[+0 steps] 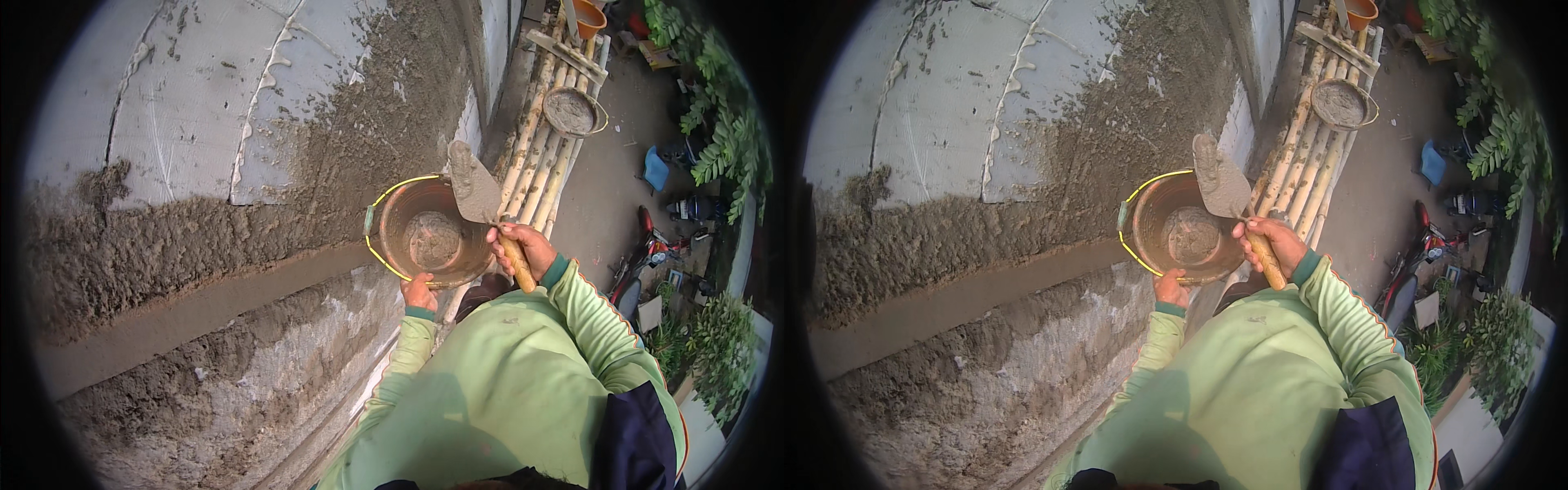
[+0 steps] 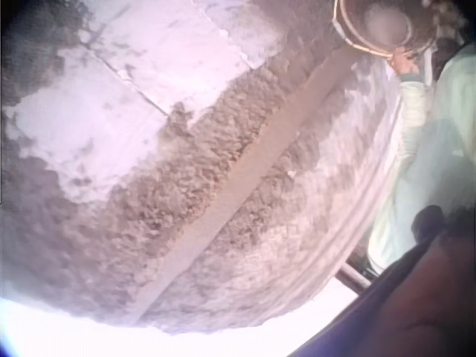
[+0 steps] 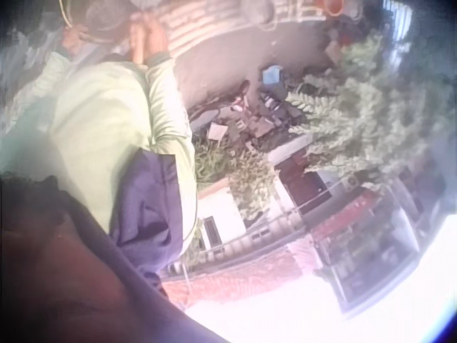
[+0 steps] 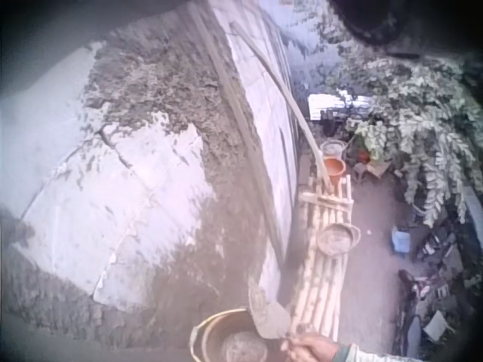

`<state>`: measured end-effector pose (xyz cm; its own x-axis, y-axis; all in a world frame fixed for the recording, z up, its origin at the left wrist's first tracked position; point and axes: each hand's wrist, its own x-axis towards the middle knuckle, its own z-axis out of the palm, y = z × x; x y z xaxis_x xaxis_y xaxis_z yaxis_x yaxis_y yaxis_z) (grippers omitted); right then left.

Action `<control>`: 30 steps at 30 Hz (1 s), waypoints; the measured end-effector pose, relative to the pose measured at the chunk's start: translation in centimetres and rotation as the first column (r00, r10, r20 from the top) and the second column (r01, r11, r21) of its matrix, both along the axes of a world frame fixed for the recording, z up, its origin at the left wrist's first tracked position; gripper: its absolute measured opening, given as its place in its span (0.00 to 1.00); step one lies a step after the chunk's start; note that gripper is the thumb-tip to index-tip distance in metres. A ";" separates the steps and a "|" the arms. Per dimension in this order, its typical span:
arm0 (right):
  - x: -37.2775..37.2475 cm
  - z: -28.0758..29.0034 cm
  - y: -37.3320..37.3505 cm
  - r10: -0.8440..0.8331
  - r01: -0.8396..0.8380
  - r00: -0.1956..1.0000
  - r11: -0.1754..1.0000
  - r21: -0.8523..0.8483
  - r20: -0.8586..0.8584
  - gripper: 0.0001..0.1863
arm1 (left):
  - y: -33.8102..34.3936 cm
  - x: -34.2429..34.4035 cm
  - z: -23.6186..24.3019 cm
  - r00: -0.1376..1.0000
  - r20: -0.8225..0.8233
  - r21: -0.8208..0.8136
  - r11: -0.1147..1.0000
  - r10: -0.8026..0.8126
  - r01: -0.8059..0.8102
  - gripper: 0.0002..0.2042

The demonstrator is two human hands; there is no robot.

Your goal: The person scoops cement from a bowl using a trowel and applies it to a wall, smoothing the surface. They repeatedly scoop and spread the cement, occasionally pausing to adjust their position or the tools.

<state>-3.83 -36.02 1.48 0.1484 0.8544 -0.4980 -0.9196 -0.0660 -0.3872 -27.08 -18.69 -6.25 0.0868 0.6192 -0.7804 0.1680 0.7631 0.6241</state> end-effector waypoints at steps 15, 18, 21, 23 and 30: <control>5.5 8.7 23.0 -0.524 0.461 0.565 0.841 0.284 0.637 0.18 | -3.0 -12.3 -3.5 0.970 -0.128 -0.021 0.978 0.205 -0.210 0.26; 5.3 9.7 16.1 -0.326 0.300 0.575 0.937 0.178 0.750 0.17 | -3.3 -11.6 -4.2 0.973 -0.013 -0.015 0.972 0.232 -0.233 0.26; 5.9 5.7 8.0 0.187 -0.019 0.504 0.979 -0.205 0.843 0.18 | -2.2 -6.6 -0.9 0.983 0.129 0.067 0.988 0.129 -0.139 0.28; 4.8 3.2 5.0 0.599 -0.201 0.108 0.795 -0.573 0.793 0.20 | -1.5 -4.5 -1.0 0.988 0.152 0.170 0.984 0.028 -0.054 0.28; 1.6 -9.3 9.3 0.718 0.085 -0.303 0.675 -0.733 0.626 0.16 | 2.1 2.2 1.5 0.905 0.292 0.346 0.916 -0.309 0.201 0.19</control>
